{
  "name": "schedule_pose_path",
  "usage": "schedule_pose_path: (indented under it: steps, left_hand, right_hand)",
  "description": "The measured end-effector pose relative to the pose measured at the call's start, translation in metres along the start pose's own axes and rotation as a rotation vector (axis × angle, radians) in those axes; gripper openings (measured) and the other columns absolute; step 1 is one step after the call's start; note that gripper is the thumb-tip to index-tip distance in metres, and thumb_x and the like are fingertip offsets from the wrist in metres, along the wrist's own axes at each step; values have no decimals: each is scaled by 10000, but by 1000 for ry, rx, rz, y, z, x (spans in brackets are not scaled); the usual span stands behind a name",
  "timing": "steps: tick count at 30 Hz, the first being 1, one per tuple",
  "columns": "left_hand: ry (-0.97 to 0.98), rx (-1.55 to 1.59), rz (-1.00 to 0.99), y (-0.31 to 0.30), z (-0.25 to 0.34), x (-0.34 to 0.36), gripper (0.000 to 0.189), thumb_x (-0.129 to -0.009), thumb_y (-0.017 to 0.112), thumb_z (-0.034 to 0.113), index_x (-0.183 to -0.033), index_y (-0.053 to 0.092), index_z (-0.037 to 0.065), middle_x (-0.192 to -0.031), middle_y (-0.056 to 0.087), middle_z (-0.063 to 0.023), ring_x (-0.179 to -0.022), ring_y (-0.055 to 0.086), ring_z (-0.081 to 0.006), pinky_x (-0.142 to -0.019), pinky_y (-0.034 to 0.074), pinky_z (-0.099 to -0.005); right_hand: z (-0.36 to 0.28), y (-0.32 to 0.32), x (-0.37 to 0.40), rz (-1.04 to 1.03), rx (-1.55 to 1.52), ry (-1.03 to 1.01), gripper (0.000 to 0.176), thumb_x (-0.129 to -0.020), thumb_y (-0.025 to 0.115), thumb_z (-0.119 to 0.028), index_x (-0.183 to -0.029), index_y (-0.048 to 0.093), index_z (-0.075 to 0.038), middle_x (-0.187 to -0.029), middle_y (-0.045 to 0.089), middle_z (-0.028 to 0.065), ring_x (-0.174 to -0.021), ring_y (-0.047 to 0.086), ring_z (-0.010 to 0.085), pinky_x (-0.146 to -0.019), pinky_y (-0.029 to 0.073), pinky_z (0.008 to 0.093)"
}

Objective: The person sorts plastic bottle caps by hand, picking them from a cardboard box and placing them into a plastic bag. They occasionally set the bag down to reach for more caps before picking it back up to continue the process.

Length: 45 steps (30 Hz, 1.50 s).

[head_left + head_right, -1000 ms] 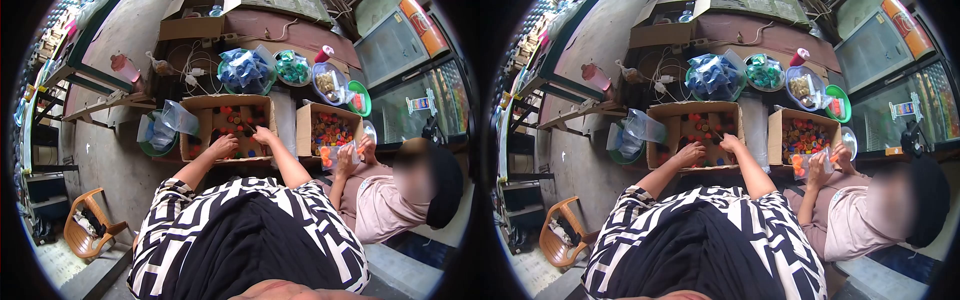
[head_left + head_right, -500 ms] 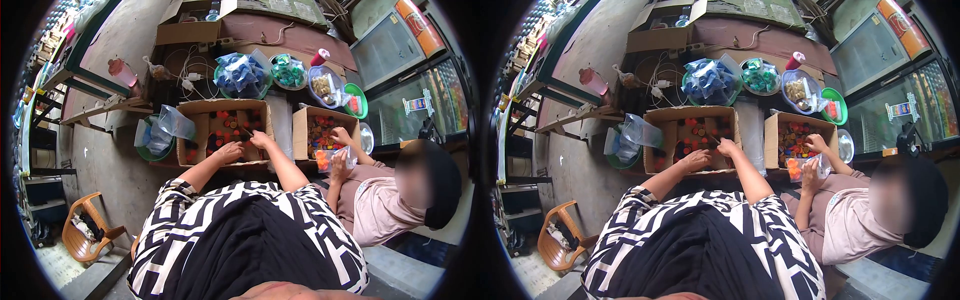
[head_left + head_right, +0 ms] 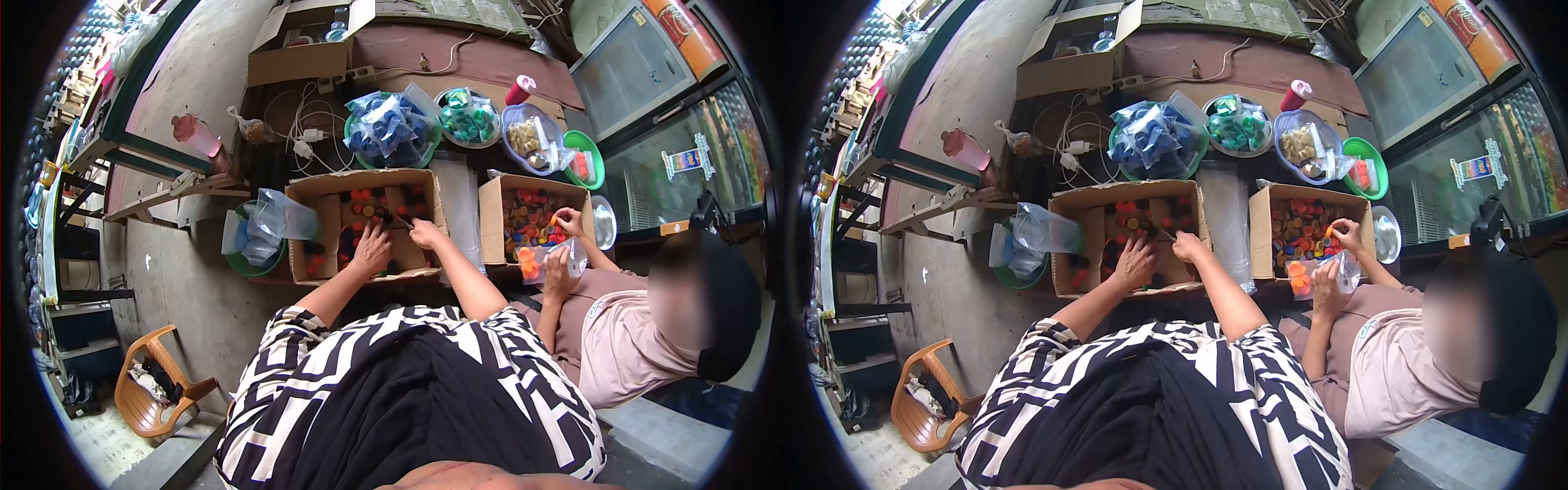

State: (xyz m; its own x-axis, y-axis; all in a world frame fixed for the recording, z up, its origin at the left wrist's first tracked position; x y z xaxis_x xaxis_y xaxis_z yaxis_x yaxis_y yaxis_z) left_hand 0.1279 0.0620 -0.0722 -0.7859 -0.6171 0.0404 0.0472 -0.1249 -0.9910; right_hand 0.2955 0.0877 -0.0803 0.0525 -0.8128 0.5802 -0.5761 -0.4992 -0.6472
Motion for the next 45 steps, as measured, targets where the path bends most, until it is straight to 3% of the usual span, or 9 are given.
schedule_pose_path:
  steps: [2, 7, 15, 21, 25, 29, 32, 36, 45]
  left_hand:
    - [-49, 25, -27, -14, -3, -3, 327, -802, 598, 254, -1059, 667, 62, -1317, 487, -147, -1354, 335, -286, -1044, 332, -493]
    - [67, 38, 39, -3, 3, -18, 340, -805, 599, 253, -1076, 669, 60, -1367, 436, -143, -1360, 320, -300, -1060, 324, -510]
    - [-217, 118, 83, 2, -27, -26, 317, -789, 596, 214, -1031, 679, 27, -1381, 439, -125, -1382, 285, -309, -1057, 316, -518]
    - [-325, 268, 240, -42, -56, 1, 294, -778, 632, 93, -1067, 667, 46, -1371, 465, -124, -1351, 338, -371, -1047, 363, -494]
    - [-414, 384, 302, -62, -65, 37, 293, -816, 622, 61, -1107, 656, 47, -1382, 489, -116, -1341, 366, -345, -1073, 364, -427]
    - [-428, 466, 410, -92, -49, 73, 253, -837, 618, 48, -1086, 657, 45, -1276, 578, -115, -1252, 470, -347, -1043, 403, -425]
    - [-470, 515, 495, -99, -38, 96, 230, -825, 641, 24, -1052, 672, 40, -1202, 614, -135, -1167, 534, -334, -991, 431, -407]
    - [-537, 573, 496, -106, -26, 126, 232, -841, 631, 24, -1069, 674, 35, -1186, 621, -124, -1126, 556, -312, -950, 456, -381]
    - [-681, 697, 603, -142, -71, 172, 202, -873, 594, 24, -1059, 671, 20, -1117, 647, -124, -1001, 618, -290, -860, 492, -350]
  right_hand:
    - [-1, 2, 3, -6, 15, 10, 344, -846, 474, -152, -1129, 545, 30, -1107, 599, 311, -1085, 566, 438, -913, 468, 495]
    - [-3, 7, 9, 88, -60, 58, 336, -845, 452, -136, -1128, 529, 28, -1104, 594, 323, -1091, 558, 449, -927, 457, 504]
    - [5, 20, 11, 159, -94, -11, 370, -831, 436, -60, -1191, 471, 21, -1089, 592, 315, -1058, 558, 468, -942, 434, 525]
    - [-27, 11, 44, 277, 35, -76, 537, -800, 681, -208, -1261, 479, -22, -1242, 486, 232, -1170, 468, 410, -977, 416, 487]
    - [-55, 6, 56, 417, 242, -166, 714, -678, 804, -269, -1286, 502, -51, -1263, 447, 159, -1195, 422, 333, -986, 388, 445]
    - [-81, 24, 56, 543, 355, -559, 554, -631, 788, -196, -1141, 595, -101, -1140, 510, 97, -1121, 469, 276, -903, 405, 406]
    - [-93, 56, 41, 383, 323, -766, 241, -725, 693, -174, -956, 671, -107, -1022, 552, 70, -1041, 500, 255, -857, 408, 397]
    - [-107, 77, 29, 388, 554, -764, 202, -731, 694, -227, -903, 684, -122, -1016, 553, 60, -1032, 503, 243, -829, 410, 384]
    - [-100, 83, 11, 268, 502, -532, 187, -795, 642, -235, -942, 688, -129, -1023, 601, 74, -1045, 548, 265, -834, 419, 427]
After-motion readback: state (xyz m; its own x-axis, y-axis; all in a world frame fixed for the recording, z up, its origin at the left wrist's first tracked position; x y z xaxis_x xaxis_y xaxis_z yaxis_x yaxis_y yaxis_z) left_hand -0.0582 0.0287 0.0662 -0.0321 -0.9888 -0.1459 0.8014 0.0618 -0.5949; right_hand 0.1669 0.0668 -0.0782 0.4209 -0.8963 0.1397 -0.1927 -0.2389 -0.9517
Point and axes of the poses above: each hand's wrist, its own x-axis away from the middle knuckle, its own y-axis out of the palm, z = x × y, the point moved 4 cm from there along -x, towards the middle knuckle
